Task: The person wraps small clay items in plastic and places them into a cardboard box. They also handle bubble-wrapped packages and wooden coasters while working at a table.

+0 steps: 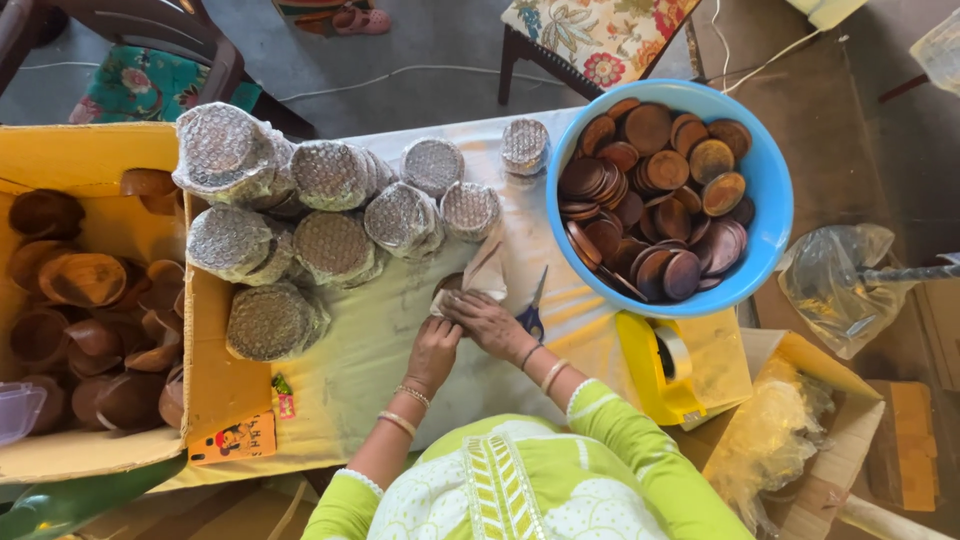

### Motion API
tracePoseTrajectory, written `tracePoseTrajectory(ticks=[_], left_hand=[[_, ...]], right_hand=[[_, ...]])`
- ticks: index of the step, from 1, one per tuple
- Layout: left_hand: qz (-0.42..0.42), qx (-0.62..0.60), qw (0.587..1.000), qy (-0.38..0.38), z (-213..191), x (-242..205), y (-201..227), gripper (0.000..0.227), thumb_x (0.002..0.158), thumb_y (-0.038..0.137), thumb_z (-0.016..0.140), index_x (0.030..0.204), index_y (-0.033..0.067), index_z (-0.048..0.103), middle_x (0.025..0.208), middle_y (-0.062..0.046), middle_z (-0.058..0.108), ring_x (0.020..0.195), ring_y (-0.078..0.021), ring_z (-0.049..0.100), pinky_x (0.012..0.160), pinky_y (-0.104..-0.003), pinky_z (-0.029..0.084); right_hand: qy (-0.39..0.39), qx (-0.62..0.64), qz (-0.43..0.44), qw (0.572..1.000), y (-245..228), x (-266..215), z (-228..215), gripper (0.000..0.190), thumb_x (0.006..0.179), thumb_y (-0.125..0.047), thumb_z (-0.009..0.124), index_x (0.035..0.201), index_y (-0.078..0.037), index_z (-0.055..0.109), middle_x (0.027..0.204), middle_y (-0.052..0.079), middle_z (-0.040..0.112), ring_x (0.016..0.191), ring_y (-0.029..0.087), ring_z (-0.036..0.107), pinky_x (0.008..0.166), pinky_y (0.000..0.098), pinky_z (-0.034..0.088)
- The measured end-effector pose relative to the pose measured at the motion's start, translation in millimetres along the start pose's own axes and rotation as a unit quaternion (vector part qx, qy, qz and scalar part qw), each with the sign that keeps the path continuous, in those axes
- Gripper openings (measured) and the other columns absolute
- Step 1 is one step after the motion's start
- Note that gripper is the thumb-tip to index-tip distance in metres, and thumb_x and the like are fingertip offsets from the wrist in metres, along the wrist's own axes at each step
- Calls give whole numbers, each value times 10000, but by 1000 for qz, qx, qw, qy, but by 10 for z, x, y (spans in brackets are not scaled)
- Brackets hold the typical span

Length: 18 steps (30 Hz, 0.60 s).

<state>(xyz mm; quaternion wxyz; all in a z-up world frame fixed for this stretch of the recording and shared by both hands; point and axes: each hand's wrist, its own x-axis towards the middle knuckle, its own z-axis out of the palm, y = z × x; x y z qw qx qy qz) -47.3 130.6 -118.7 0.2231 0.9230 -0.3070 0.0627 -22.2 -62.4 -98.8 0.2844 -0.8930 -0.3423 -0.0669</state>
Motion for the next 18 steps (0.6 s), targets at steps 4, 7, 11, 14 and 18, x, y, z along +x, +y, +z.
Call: tracePoseTrajectory(ticks=[4,7,11,14,18], left_hand=[[-3,5,1000,9,-108,81,41,146,806,34,656,946,48,696,993,-113,683,1033,-289,620,1006,-418,479],[14,18,1000,21,-158,128,50,154,781,45,662,932,39,689,987,-114,686,1014,-290,616,977,-417,483],[8,10,1000,-6,-149,165,46,87,786,43,670,870,65,680,911,-95,672,989,-286,619,970,-417,488],[3,11,1000,-17,-173,134,67,74,780,33,667,839,76,673,885,-89,664,969,-287,622,961,-413,493],[3,3,1000,3,-220,178,98,99,761,22,659,844,75,669,876,-90,660,925,-293,620,908,-408,504]], right_hand=[[-28,38,2,999,139,-208,-55,530,922,-155,644,1444,-102,568,1522,71,529,1448,258,469,1228,439,333],[-59,-46,-95,993,221,-171,-105,588,904,-140,633,1485,-133,543,1567,53,515,1487,236,452,1265,418,320],[-21,-46,5,999,47,148,-87,691,854,-217,669,1491,-43,462,1538,156,469,1449,320,412,1225,458,290],[-10,-69,92,993,-49,153,85,730,822,-212,671,1490,-17,450,1526,173,469,1437,336,415,1223,458,292],[27,-22,55,998,-21,-153,126,551,913,-170,631,1447,-104,510,1561,99,488,1455,291,459,1254,430,333]])
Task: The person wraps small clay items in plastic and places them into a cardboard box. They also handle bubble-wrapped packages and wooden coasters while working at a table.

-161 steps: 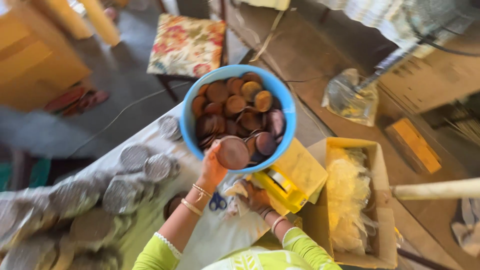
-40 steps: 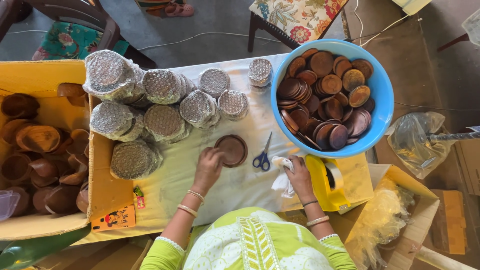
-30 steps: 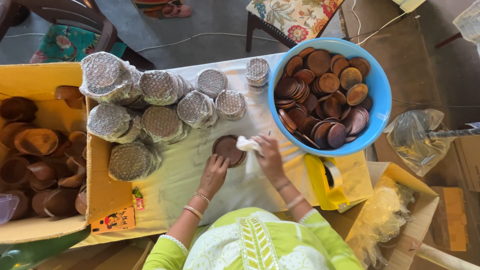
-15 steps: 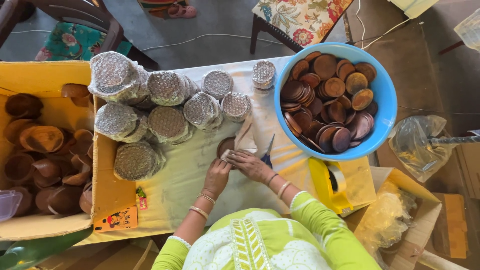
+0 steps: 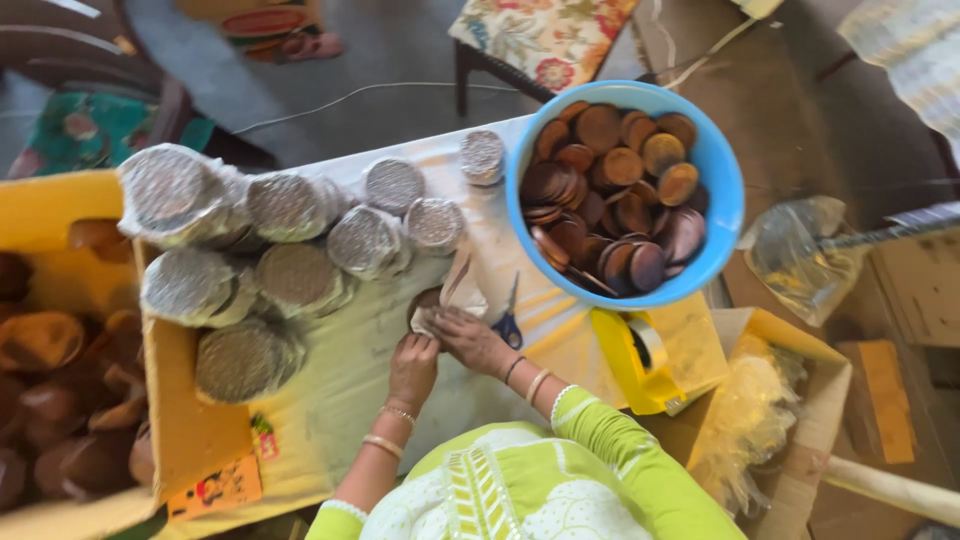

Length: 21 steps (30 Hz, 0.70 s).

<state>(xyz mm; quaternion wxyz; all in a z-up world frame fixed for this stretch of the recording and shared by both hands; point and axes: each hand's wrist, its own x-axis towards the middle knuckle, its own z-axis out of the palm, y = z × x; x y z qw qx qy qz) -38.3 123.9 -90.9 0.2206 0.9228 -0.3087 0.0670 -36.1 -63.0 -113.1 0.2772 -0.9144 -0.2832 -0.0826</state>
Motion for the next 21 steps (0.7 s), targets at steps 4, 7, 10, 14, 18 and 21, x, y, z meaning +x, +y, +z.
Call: tracePoseTrajectory(ticks=[4,7,10,14,18,21], left_hand=[[7,-9,1000,12,41,-11,-23,96,743,30,665,832,67,661,869,-89,659,920,-295,622,876,-412,511],[-6,3,1000,-7,49,-14,-29,76,749,33,670,811,76,658,869,-82,666,923,-289,627,872,-407,522],[-12,12,1000,-7,53,-12,-12,37,796,59,677,825,77,662,898,-77,681,927,-285,629,866,-402,526],[-20,25,999,-2,56,-13,-2,43,843,102,688,829,75,658,922,-77,693,939,-284,631,859,-406,526],[-24,38,999,-6,62,-35,0,44,842,101,686,836,72,654,947,-77,702,970,-282,637,878,-404,528],[-21,33,999,-12,76,-30,-3,57,845,99,690,868,59,657,989,-91,710,997,-291,637,903,-408,526]], right_hand=[[-11,-31,-66,997,138,-260,-212,525,954,-113,590,1473,-77,514,1579,122,462,1461,296,472,1244,441,335],[-28,-36,-79,996,302,-363,-245,566,915,-49,556,1480,-81,543,1518,134,514,1413,315,484,1213,456,368],[27,-43,10,999,444,-500,-376,565,929,36,517,1466,-136,563,1445,121,561,1425,348,496,1194,388,432],[127,-22,143,981,541,-857,-710,473,901,-37,576,1352,-178,607,1389,112,576,1288,314,550,1110,420,472],[33,-176,213,960,584,-1191,-726,370,935,-112,563,1296,-165,621,1360,82,565,1296,289,525,1075,471,413],[9,-285,257,923,512,-1237,-596,364,908,-157,545,1266,-118,597,1474,103,516,1358,308,469,1095,508,368]])
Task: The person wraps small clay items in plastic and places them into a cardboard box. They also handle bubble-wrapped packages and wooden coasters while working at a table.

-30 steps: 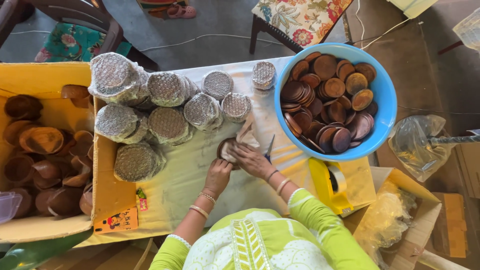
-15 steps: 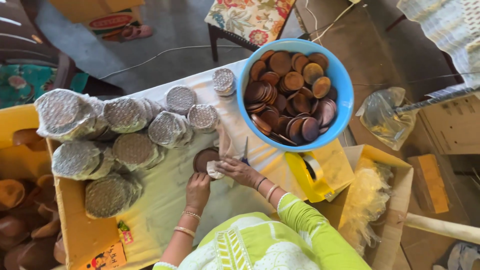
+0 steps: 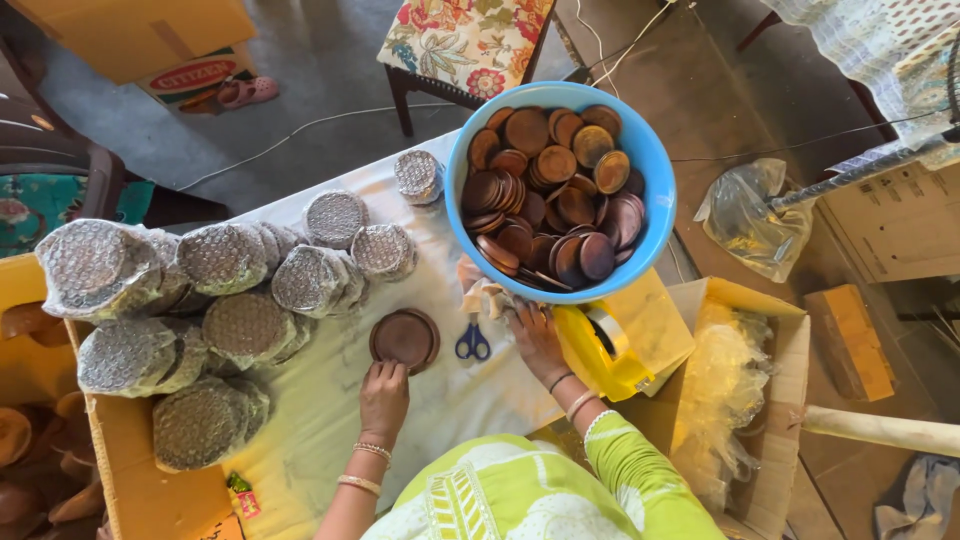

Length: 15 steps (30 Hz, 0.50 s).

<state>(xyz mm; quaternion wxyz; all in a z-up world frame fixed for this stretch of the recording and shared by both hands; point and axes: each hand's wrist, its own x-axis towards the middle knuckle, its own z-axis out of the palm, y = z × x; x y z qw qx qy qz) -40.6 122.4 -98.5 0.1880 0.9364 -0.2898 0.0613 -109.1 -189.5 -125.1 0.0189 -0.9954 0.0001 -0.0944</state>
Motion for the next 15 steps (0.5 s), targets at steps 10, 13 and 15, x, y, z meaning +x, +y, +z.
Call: tracePoseTrajectory(ticks=[10,13,15], left_hand=[[-17,-70,997,24,-150,-214,36,126,878,87,693,990,30,679,1069,-131,695,1116,-327,624,978,-429,507],[-13,-78,997,19,-160,-209,55,149,894,92,687,1031,34,678,1122,-131,684,1175,-324,612,1029,-431,494],[-6,-79,997,9,-190,-164,90,300,899,127,677,1184,37,650,1272,-148,635,1294,-345,537,1106,-452,432]], right_hand=[[40,82,73,993,53,189,207,574,964,-259,579,1453,24,482,1444,282,480,1325,465,430,1115,591,326],[24,83,81,993,40,249,107,567,953,-224,585,1462,1,474,1441,288,495,1354,472,434,1147,579,322],[54,113,85,989,-17,233,-76,577,931,-212,613,1450,-2,472,1442,271,487,1364,486,431,1154,589,326]])
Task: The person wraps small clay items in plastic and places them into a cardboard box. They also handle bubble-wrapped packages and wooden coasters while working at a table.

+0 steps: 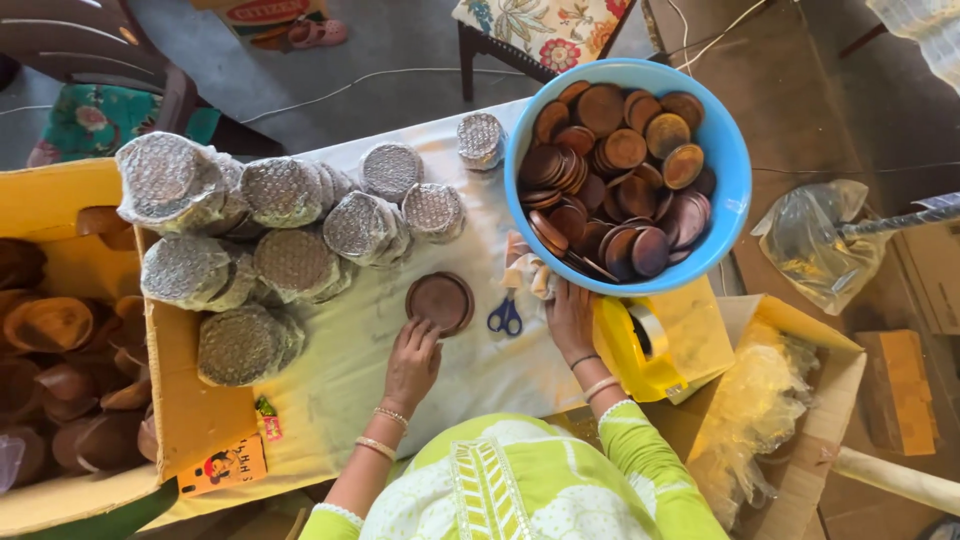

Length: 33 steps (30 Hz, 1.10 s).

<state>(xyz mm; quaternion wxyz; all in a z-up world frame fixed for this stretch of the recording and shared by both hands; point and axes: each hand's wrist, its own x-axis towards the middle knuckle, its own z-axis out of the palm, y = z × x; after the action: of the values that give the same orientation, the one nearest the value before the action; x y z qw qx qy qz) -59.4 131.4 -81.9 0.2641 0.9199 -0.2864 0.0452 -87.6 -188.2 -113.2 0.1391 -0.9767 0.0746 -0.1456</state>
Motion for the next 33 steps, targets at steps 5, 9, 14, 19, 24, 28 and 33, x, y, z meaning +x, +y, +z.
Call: tracePoseTrajectory(ticks=[5,9,14,19,24,28,33], left_hand=[[16,33,998,-48,-5,148,50,571,892,243,677,1402,40,522,1475,-172,497,1436,-378,375,1184,-512,281],[17,55,994,-93,71,168,28,650,883,294,680,1452,58,475,1521,-168,450,1453,-365,341,1203,-548,226],[19,65,992,-104,115,180,6,650,863,295,691,1439,69,491,1516,-159,458,1443,-356,359,1204,-549,238],[21,80,991,-108,142,169,-20,666,851,289,700,1444,68,492,1515,-159,461,1438,-356,364,1200,-545,243],[25,82,991,-100,105,176,6,638,856,265,683,1432,61,503,1514,-160,473,1460,-369,356,1214,-534,243],[90,69,989,-94,108,94,129,559,873,202,645,1399,46,538,1509,-164,483,1472,-395,357,1219,-539,269],[187,38,970,-150,405,-280,173,417,873,88,603,1289,92,628,1433,-142,538,1412,-371,431,1144,-495,403]], right_hand=[[39,-38,-24,998,-141,-243,-130,611,904,-250,655,1454,-45,481,1437,256,476,1282,486,444,1088,584,353],[7,-114,-93,989,-19,-444,-20,552,915,-198,631,1452,-178,507,1352,107,535,1237,354,490,1028,525,402],[-79,21,-20,996,-13,-327,-132,557,936,-296,641,1447,-112,516,1330,142,523,1249,375,467,1034,531,382],[-54,31,16,998,-7,-320,-111,585,903,-340,661,1419,-96,534,1339,154,515,1266,398,446,1065,554,350],[-69,45,35,996,0,-528,-171,482,901,-260,647,1353,-109,574,1392,157,510,1240,401,455,1022,561,365],[-13,-14,-35,999,127,-974,-162,386,920,-170,636,1293,-70,611,1386,199,530,1230,400,479,1018,516,399],[0,110,-103,989,218,-1553,-342,352,856,-58,657,1202,-110,698,1232,84,606,1203,290,564,1071,427,458]])
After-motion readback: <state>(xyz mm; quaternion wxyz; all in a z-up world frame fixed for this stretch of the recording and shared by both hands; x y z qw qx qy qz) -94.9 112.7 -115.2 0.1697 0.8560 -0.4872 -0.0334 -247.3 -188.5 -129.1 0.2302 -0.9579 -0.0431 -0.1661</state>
